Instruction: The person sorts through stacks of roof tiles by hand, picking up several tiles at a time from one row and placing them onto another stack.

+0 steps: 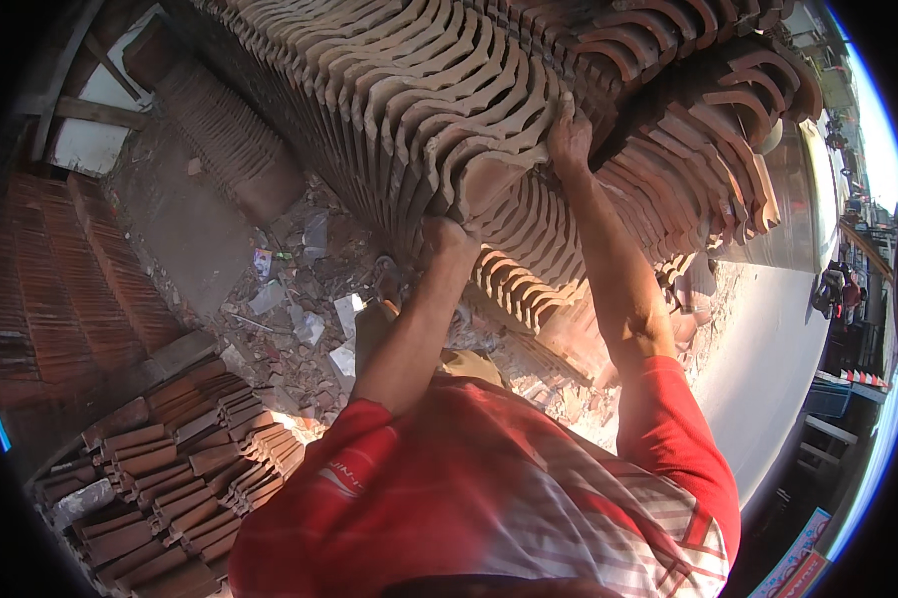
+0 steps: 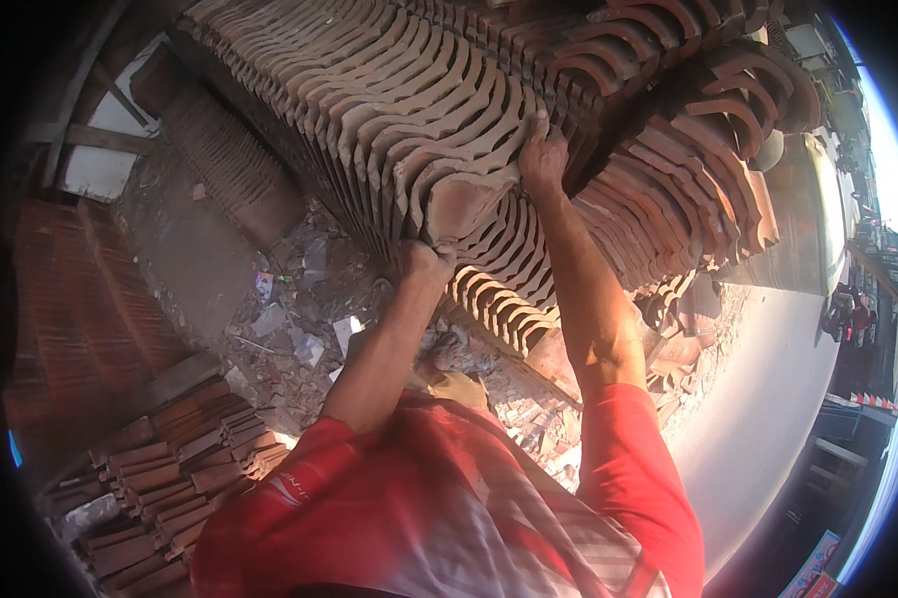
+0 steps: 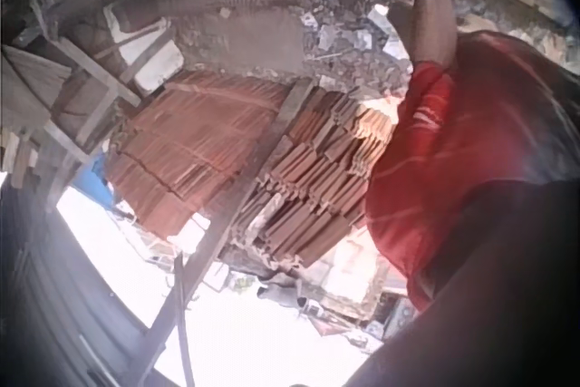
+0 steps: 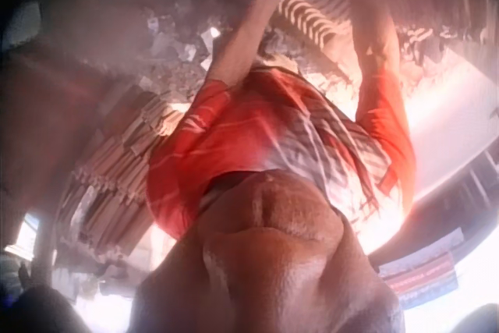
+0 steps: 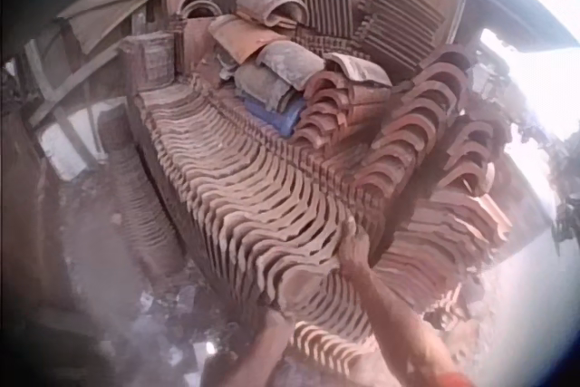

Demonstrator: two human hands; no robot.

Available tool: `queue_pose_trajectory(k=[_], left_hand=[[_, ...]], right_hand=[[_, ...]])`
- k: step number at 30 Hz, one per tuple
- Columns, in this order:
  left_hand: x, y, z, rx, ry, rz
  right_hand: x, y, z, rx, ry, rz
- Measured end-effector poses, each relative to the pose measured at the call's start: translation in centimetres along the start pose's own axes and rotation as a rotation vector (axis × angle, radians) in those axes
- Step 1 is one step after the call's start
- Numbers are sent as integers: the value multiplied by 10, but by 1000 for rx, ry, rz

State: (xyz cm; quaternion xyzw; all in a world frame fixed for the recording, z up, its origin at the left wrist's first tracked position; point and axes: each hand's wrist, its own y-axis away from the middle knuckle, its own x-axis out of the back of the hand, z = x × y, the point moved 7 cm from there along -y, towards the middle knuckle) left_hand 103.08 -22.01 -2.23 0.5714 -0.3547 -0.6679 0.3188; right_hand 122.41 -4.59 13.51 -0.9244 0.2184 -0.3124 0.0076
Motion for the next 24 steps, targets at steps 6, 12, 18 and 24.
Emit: queue_pose_trajectory(k=[6,12,18,24], left_hand=[[48,8,17,473,-86,-209],[202,-29,213,77,-446,-22],[481,34,468,-485,-443,533],[640,191,532,-247,-319,961]], right_hand=[[-6,63,8,-290,-668,-114],[-24,152,47,-492,-791,-203],[-38,238,109,-846,-885,137],[-80,240,58,-544,-938,-119]])
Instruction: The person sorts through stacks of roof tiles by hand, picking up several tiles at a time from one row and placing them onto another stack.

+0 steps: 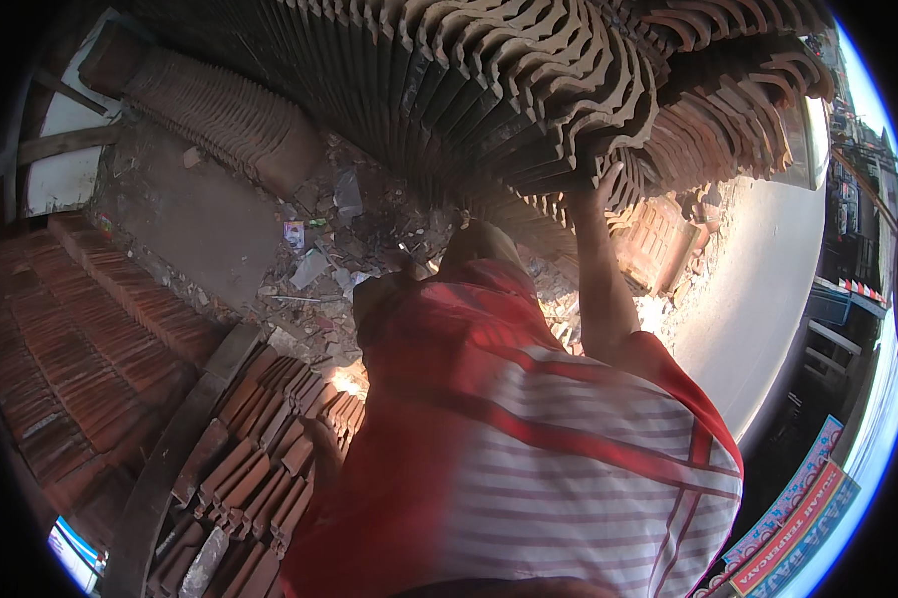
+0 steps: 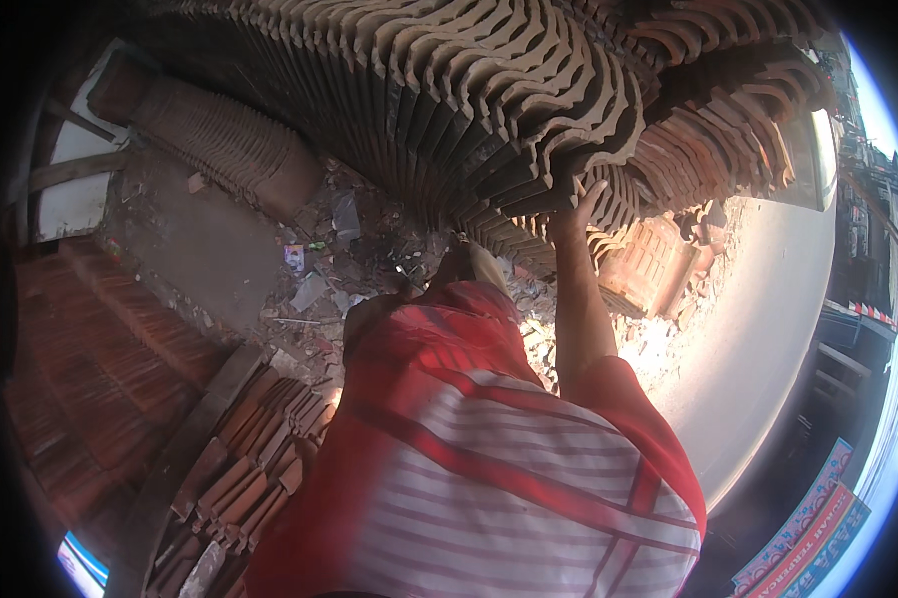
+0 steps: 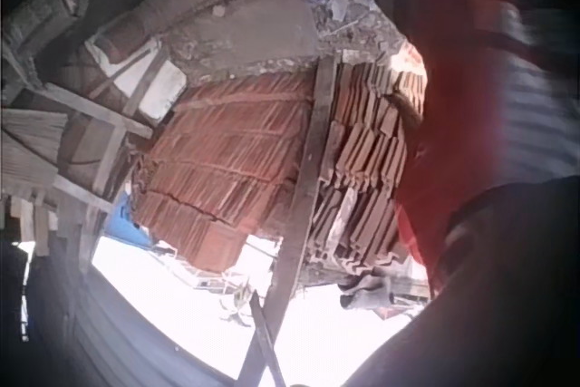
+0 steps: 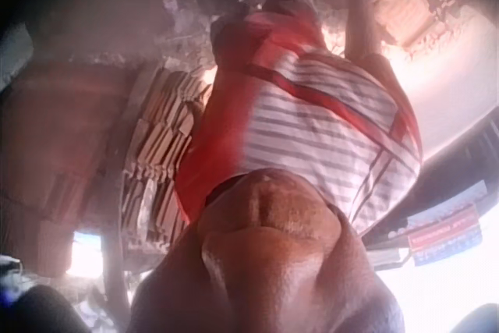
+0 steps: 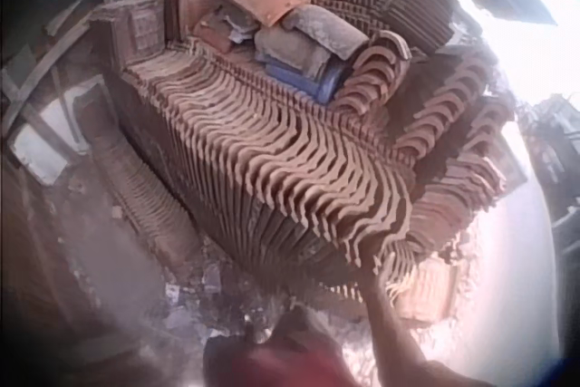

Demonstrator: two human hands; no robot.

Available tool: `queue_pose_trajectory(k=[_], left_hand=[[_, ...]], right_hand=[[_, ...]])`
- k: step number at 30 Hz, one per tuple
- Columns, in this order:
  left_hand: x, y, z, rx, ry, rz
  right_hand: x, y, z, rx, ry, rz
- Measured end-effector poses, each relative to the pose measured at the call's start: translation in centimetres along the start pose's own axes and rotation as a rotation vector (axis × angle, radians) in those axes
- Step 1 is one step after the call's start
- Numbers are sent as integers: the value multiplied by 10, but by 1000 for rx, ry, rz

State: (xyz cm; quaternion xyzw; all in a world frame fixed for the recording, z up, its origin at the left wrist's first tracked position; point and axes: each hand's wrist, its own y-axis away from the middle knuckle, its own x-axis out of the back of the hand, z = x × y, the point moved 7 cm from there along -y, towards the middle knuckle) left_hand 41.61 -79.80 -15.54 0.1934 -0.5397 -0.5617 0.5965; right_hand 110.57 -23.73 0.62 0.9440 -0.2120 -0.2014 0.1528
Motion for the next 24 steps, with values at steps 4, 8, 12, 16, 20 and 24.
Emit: queue_pose_trajectory(k=[4,8,12,16,20,24], left_hand=[[-41,39,8,6,34,-125],[-145,98,9,-14,75,-415],[-223,59,33,-614,-336,-910],[-293,83,87,-770,-506,-966],[-379,196,116,-652,-783,-718],[-491,310,45,-795,-1042,-1036]], right_hand=[[-12,14,-14,7,-44,-5],[-44,13,-43,74,-175,124],[-63,-1,-55,140,229,224],[-57,1,-62,69,260,182],[-26,8,-98,209,142,229],[-30,-21,-106,378,184,273]])
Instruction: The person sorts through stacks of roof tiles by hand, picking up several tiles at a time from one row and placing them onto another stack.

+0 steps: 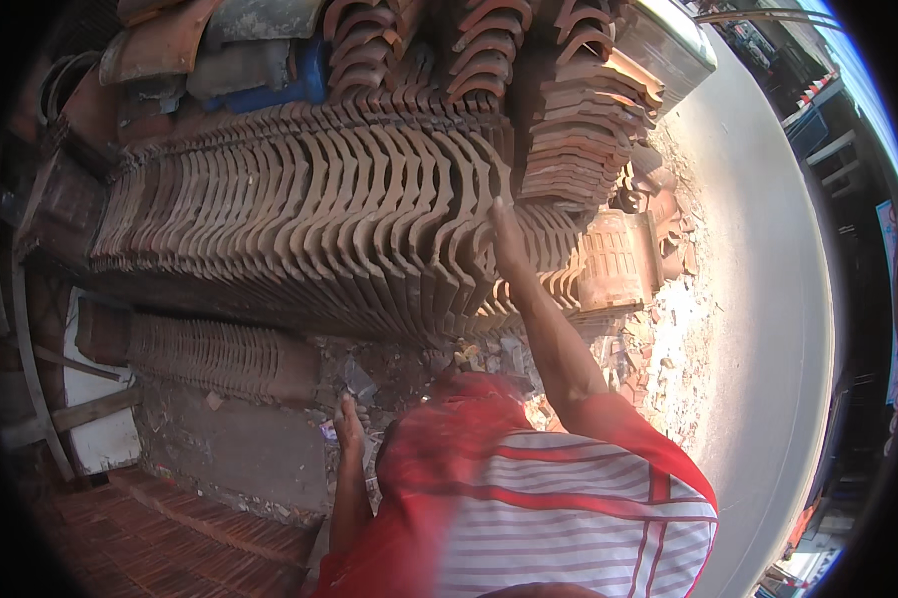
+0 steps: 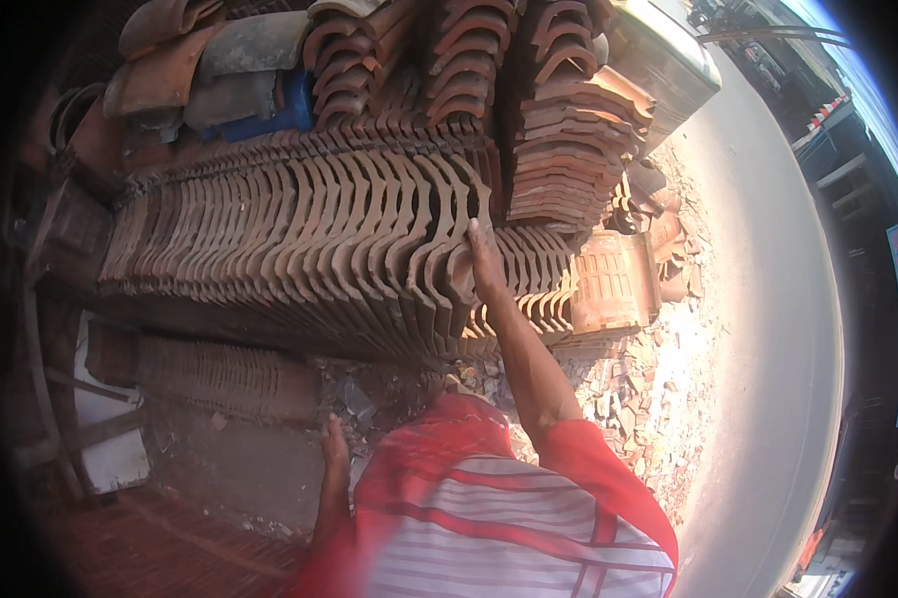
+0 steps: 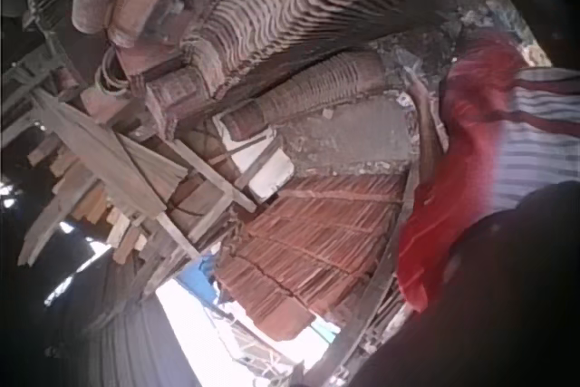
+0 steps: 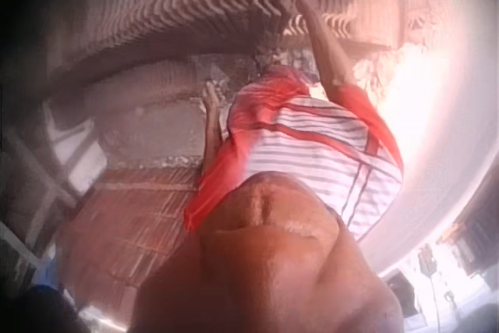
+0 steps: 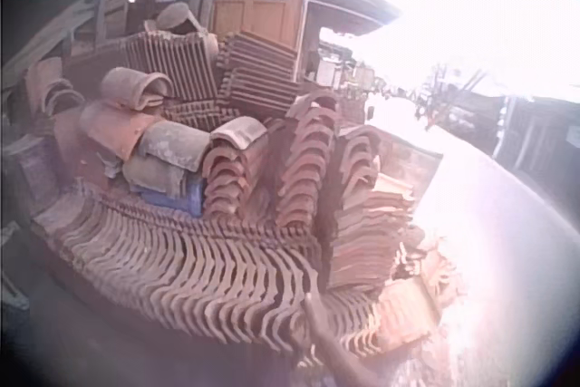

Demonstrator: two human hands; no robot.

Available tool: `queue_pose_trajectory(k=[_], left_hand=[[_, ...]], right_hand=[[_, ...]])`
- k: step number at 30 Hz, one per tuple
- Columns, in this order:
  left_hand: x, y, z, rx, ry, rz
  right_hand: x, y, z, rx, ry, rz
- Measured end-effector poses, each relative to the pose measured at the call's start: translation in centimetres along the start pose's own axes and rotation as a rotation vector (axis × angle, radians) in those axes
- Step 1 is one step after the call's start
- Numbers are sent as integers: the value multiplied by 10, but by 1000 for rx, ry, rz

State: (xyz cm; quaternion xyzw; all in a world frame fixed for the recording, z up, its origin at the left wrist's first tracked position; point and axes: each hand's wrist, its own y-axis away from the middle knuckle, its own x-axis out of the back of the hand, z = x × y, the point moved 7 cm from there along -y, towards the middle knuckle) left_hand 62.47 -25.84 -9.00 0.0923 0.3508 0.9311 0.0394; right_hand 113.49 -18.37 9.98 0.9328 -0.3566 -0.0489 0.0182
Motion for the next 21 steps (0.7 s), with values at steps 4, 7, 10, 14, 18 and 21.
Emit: queue_pose_trajectory(k=[4,7,10,14,18,21], left_hand=[[-157,-36,28,300,524,-425],[-261,-31,30,700,758,-529],[-335,-37,25,649,658,-704],[-375,-56,42,744,1055,-753],[-398,-66,51,872,1387,-816],[-405,-68,63,963,1591,-868]], right_hand=[[-34,7,-30,-4,66,20],[-24,13,-48,-28,150,26],[-2,6,11,-248,69,28],[-23,7,5,-218,20,-88],[-27,-4,27,-240,-303,-106],[-38,-18,-13,-154,-78,-148]])
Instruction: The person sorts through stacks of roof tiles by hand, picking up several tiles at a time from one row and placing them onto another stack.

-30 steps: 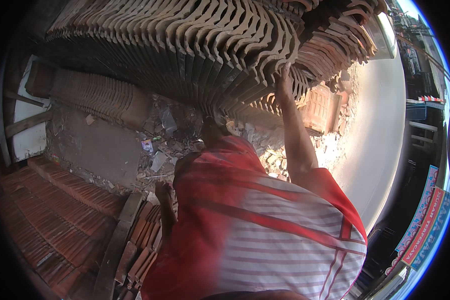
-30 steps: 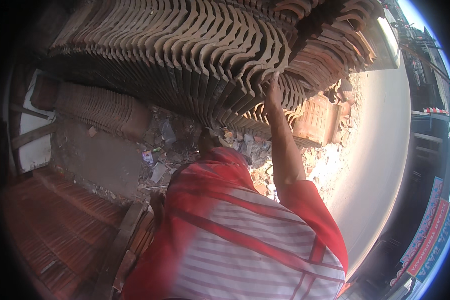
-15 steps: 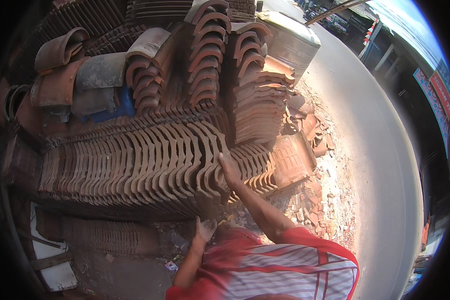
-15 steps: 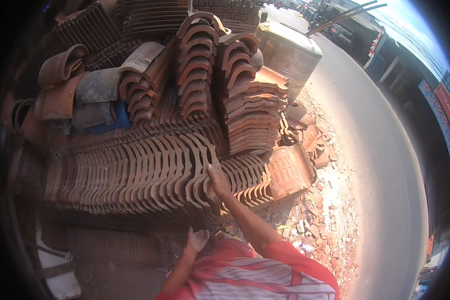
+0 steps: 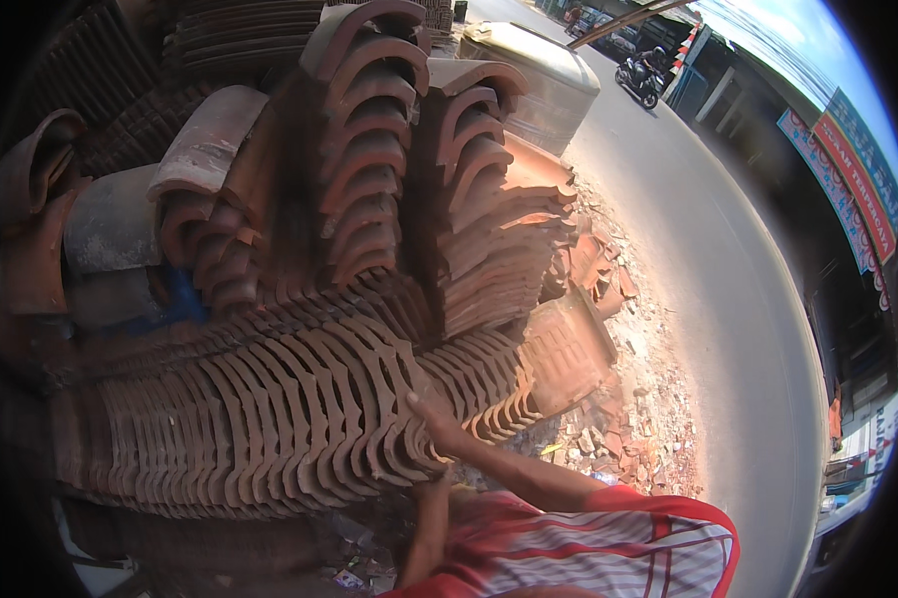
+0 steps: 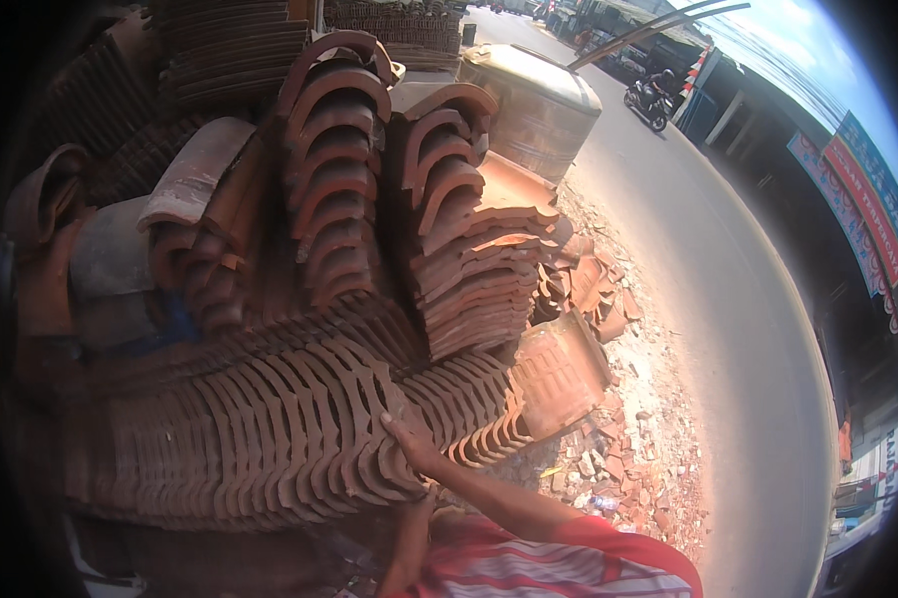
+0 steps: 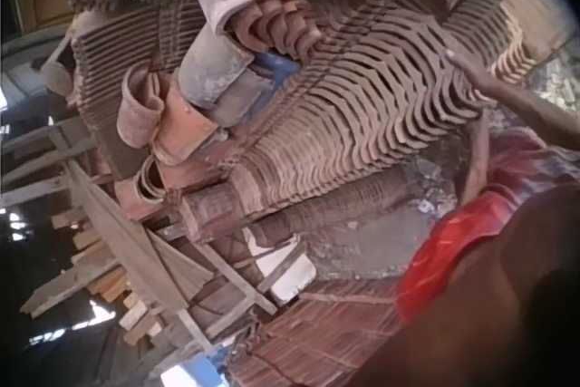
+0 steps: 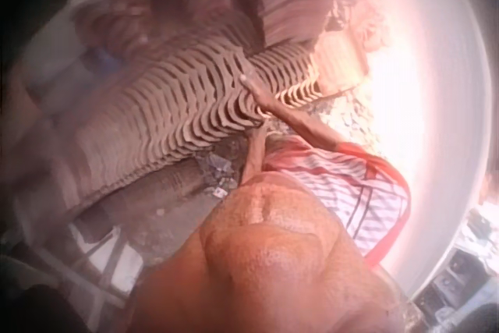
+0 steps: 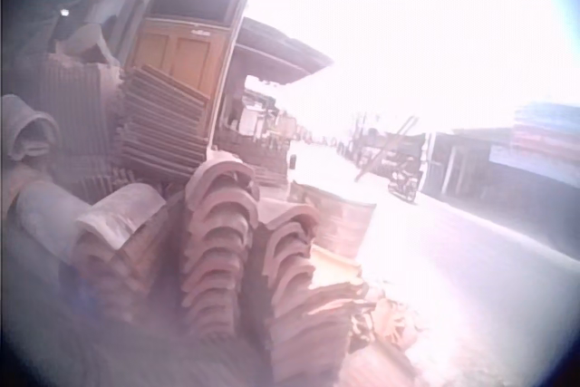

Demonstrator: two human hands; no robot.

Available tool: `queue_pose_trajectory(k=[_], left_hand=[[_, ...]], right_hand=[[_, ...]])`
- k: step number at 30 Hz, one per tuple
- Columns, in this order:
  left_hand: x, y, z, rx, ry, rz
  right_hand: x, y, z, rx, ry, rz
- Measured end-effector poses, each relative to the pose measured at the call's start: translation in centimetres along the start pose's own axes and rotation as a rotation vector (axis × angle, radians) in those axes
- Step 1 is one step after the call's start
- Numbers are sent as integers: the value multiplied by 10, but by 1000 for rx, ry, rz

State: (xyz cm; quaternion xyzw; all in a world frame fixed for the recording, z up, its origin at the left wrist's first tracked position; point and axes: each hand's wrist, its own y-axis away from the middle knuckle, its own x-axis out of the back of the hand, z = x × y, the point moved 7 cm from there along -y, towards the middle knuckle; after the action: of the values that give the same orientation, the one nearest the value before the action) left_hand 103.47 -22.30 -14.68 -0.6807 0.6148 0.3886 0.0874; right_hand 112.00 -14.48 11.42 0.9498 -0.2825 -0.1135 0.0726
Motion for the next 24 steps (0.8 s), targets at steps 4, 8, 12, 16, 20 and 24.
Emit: queue_pose_trajectory(k=[4,8,12,16,20,24], left_hand=[[-14,-3,-17,80,173,-63],[-29,9,-18,128,371,-153],[-26,17,-20,168,107,-274],[43,52,69,-284,-944,619],[43,188,124,-628,-1144,665],[33,332,143,-981,-1001,923]], right_hand=[[14,-13,12,39,23,-28],[6,-5,-3,-59,53,-120],[11,-8,-2,139,208,-3],[32,-40,33,-17,-51,-113],[9,-25,39,-47,110,-23],[23,-33,42,74,124,-267]])
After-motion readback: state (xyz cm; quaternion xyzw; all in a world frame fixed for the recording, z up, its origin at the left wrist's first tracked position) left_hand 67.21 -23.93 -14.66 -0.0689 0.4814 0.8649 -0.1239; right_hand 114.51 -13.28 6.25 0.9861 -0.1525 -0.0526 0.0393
